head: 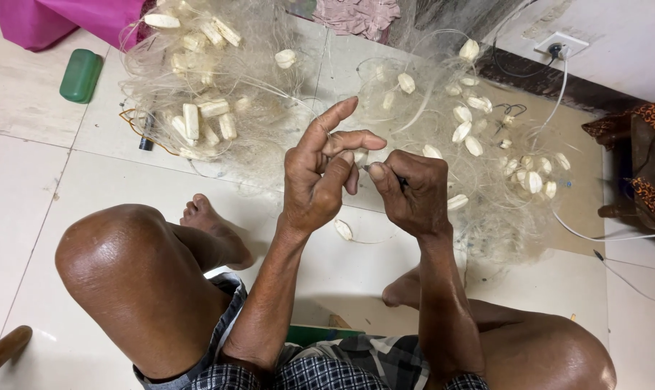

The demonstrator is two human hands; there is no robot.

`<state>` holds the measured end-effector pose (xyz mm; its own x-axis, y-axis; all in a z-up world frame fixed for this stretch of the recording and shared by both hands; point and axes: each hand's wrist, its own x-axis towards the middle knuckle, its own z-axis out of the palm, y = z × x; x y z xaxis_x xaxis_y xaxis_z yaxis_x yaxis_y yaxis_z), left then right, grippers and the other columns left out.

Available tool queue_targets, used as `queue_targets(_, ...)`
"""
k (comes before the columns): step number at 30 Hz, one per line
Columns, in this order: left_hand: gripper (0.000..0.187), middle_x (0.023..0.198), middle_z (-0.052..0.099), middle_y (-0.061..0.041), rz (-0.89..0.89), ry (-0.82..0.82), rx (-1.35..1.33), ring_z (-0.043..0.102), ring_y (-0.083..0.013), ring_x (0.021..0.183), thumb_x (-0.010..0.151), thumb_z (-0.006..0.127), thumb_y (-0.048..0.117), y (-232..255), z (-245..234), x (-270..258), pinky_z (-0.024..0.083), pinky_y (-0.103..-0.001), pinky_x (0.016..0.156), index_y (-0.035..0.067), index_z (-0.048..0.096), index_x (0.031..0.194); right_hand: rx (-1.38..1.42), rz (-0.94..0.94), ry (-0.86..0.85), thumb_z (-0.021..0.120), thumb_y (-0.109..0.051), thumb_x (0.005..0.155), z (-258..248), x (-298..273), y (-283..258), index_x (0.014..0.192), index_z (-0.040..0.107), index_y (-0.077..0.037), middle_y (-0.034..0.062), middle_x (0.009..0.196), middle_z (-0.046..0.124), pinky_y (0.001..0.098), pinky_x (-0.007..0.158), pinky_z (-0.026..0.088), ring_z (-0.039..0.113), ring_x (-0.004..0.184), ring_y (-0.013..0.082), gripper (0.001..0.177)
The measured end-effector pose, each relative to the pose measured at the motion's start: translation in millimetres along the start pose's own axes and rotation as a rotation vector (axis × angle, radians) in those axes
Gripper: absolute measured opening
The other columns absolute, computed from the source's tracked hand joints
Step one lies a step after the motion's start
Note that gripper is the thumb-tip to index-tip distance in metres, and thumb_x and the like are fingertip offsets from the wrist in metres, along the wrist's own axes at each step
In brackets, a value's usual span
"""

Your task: Attaching white floats to a fine mesh fishing net using a small pink tool

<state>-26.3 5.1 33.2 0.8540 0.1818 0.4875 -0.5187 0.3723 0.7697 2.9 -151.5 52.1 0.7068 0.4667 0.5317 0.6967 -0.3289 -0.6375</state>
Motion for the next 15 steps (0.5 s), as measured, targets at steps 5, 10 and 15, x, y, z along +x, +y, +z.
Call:
queue_targets(5,0.049,0.089,0.070,-0.019,-0.074,0.061,-0.201,0.053,-0.0112,0.046,0.085,0.048,-0.004,-10,-6,1,0.045,-0.023,0.047,-0.005,0.045,0.134,0.096,0.014,-0.080,0.068,-0.021,0.088,2,1,-3,0.058,0.048,-0.009,0.0067,0.044,0.044,0.0251,0.038,0.034,0.043,0.038,0.0145,0.038)
queue_targets(10,0.046,0.082,0.068,-0.023,-0.143,0.081,-0.404,0.051,-0.0119,0.042,0.083,0.057,0.002,-27,-18,3,0.045,-0.024,0.042,-0.009,0.048,0.127,0.250,0.117,-0.235,0.080,-0.026,0.075,1,0,-4,0.066,0.057,-0.004,0.0083,0.046,0.048,0.0255,0.038,0.037,0.045,0.042,0.0110,0.032)
queue_targets(15,0.036,0.077,0.064,-0.028,-0.204,0.073,-0.623,0.049,-0.0133,0.039,0.083,0.058,0.000,-32,-23,4,0.045,-0.028,0.039,-0.013,0.054,0.117,0.407,0.193,-0.313,0.079,-0.016,0.073,-6,-11,12,0.070,0.060,-0.005,-0.0024,0.046,0.042,0.0174,0.038,0.035,0.040,0.041,0.0024,0.022)
